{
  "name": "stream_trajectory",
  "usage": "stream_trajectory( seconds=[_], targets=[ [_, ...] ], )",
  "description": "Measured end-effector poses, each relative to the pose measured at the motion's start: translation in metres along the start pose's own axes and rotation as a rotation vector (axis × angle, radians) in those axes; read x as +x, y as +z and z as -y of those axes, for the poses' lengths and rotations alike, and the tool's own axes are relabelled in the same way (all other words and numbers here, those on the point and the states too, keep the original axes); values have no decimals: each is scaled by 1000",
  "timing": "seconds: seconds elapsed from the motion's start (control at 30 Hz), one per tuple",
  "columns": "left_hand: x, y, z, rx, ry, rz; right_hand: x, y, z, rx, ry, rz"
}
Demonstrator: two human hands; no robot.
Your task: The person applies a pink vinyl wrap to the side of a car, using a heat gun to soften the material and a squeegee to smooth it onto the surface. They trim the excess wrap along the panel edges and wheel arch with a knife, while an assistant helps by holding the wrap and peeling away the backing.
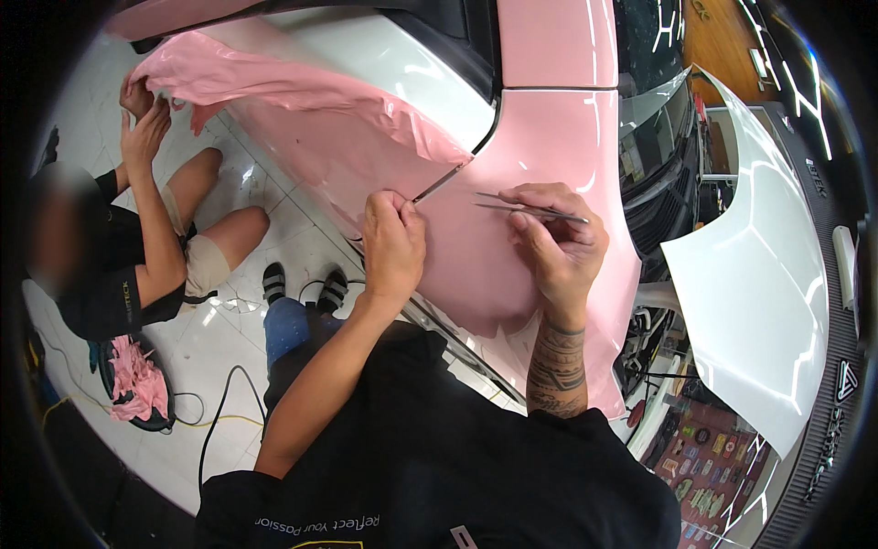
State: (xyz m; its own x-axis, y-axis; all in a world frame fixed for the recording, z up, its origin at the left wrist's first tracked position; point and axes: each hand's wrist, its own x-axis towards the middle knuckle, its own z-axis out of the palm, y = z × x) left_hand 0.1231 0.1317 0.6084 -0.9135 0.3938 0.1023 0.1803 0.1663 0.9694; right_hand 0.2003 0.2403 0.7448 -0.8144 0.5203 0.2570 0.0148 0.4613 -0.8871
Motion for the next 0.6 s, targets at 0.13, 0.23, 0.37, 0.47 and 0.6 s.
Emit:
stream_trajectory(
  seconds=[0.13, 0.23, 0.37, 0.47, 0.6],
  targets=[
    [2, -4, 22, 77, -56, -41, 0, -1, -1, 16, -6, 3],
    [6, -24, 48, 92, -69, -91, -1, 1, -2, 45, -18, -22],
    [0, -39, 25, -131, 76, -12, 0, 2, -4, 98, -6, -42],
    [-3, -28, 6, -189, 154, -29, 0, 2, -4, 134, -2, -33],
    [-3, -23, 1, -205, 68, -14, 0, 1, -1, 162, 32, -24]
  ],
)
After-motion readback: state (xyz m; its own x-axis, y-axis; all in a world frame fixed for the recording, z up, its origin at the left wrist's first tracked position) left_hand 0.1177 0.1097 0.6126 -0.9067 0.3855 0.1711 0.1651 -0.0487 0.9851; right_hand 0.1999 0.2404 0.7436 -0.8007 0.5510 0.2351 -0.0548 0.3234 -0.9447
